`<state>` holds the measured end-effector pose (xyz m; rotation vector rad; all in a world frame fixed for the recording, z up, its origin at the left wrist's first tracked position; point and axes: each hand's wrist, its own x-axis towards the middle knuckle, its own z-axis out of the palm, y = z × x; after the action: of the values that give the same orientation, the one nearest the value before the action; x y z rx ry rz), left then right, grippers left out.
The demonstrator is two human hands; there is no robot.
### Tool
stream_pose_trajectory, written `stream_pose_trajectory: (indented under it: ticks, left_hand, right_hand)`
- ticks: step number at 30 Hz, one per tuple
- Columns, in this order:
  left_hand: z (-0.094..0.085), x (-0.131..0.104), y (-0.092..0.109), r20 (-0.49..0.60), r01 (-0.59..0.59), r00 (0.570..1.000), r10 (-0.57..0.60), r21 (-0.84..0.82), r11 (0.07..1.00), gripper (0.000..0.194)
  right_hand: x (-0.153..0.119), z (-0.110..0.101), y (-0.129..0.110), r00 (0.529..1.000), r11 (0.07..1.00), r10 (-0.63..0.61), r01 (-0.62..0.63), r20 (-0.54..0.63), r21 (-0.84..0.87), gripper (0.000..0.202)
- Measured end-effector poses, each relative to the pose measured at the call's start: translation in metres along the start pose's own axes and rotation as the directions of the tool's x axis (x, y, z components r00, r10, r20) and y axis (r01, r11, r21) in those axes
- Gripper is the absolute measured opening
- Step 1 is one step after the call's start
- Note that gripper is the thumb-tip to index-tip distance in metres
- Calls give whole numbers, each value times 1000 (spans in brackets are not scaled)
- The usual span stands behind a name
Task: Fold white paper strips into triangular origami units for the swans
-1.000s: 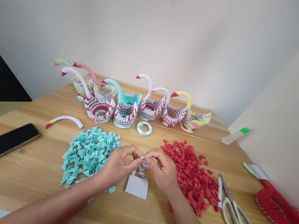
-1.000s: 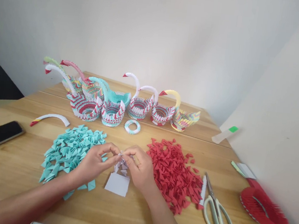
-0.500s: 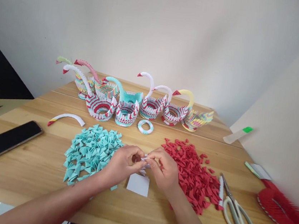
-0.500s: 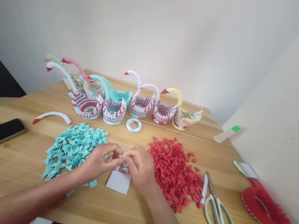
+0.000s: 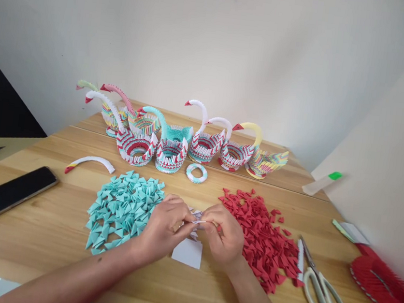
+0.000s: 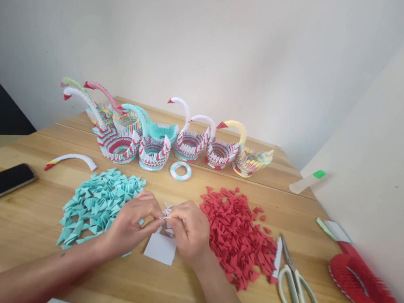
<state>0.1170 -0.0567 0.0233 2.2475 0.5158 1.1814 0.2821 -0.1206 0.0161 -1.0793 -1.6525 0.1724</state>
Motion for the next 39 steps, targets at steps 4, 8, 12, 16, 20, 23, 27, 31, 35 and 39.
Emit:
stream_pose_trajectory:
  ticks: [4,8,12,16,20,23,27,31,35,39]
  left_hand:
    - [-3,-1,2,6,-131,991,131,27,991,23]
    - [-6,0,4,38,-58,997,60,-38,998,19]
    - [-6,3,3,38,89,996,-86,-93,992,13]
    - [-6,4,2,46,81,996,-79,-52,995,17]
    - [-5,1,3,32,-52,998,50,60,997,20]
    - [-4,0,3,9,-157,988,157,140,978,24]
    - [-2,0,3,37,28,999,-30,47,999,19]
    - [-1,2,2,95,187,979,-180,-68,980,24]
    - [0,2,0,116,231,969,-220,-93,968,25]
    - [1,2,0,136,187,976,-173,-100,977,28]
  right_hand:
    - [0,3,1,987,976,161,-162,18,143,19]
    - [3,2,0,984,974,176,-173,-3,147,21]
    - [5,-2,1,998,998,63,-63,-19,26,15]
    - [5,-7,2,996,994,-73,77,48,-74,10]
    - [5,-6,1,997,995,-63,65,35,-69,12]
    - [3,-2,0,999,999,40,-40,5,2,15]
    - [2,0,-1,996,996,91,-91,-11,19,14]
    - [4,0,1,994,994,112,-112,-3,13,13]
    - [6,-1,3,982,983,178,-180,54,34,14]
    - [4,-1,1,977,980,201,-201,68,-7,18]
